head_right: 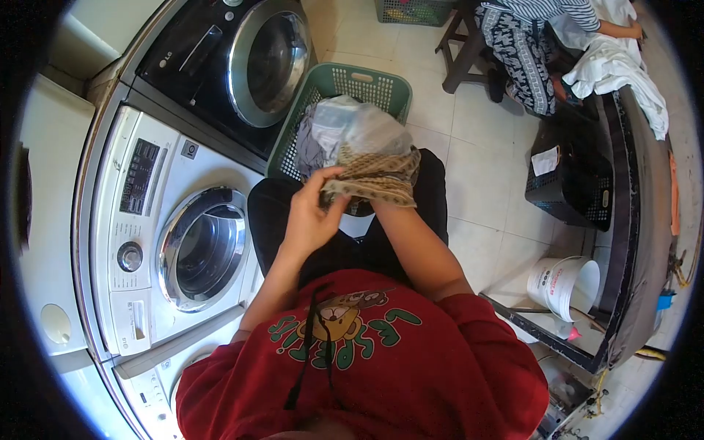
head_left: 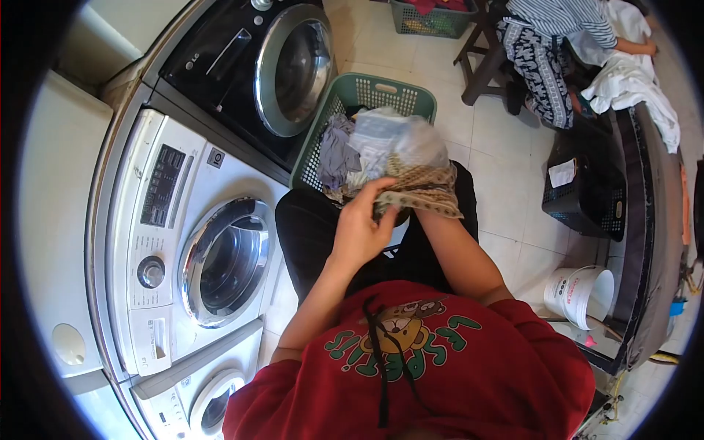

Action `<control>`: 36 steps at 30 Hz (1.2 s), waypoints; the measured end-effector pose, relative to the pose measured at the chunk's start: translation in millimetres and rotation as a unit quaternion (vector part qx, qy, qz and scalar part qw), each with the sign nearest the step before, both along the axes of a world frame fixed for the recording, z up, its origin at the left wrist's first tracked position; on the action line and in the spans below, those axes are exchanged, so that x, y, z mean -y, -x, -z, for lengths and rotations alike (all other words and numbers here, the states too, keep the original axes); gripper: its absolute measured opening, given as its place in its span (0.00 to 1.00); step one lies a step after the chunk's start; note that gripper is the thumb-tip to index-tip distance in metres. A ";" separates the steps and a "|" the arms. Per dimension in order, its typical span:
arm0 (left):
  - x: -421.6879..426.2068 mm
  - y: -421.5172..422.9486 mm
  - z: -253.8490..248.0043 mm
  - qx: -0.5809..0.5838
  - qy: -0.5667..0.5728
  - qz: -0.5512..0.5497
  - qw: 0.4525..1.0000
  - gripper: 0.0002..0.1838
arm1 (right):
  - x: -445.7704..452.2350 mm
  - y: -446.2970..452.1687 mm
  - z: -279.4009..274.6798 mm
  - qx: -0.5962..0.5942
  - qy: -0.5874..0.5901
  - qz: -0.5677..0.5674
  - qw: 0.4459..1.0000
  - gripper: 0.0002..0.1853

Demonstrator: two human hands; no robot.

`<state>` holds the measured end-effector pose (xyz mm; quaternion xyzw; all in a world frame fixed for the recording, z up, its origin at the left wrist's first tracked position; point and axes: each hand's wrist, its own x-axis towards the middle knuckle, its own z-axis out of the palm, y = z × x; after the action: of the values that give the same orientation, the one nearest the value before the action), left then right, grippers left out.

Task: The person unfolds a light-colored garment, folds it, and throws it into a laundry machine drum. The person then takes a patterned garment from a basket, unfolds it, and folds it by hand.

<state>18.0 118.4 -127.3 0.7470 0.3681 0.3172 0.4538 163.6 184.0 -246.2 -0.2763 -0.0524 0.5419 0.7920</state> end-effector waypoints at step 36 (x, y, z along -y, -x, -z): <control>-63.3 83.9 85.8 0.354 0.243 -0.164 0.888 0.03 | 102.4 8.1 -75.4 0.326 0.206 -0.395 0.834 0.39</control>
<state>-65.9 181.8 -213.1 0.3804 0.3658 0.5317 0.6624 155.5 81.6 -170.9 -0.5498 -0.2991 0.6855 0.3720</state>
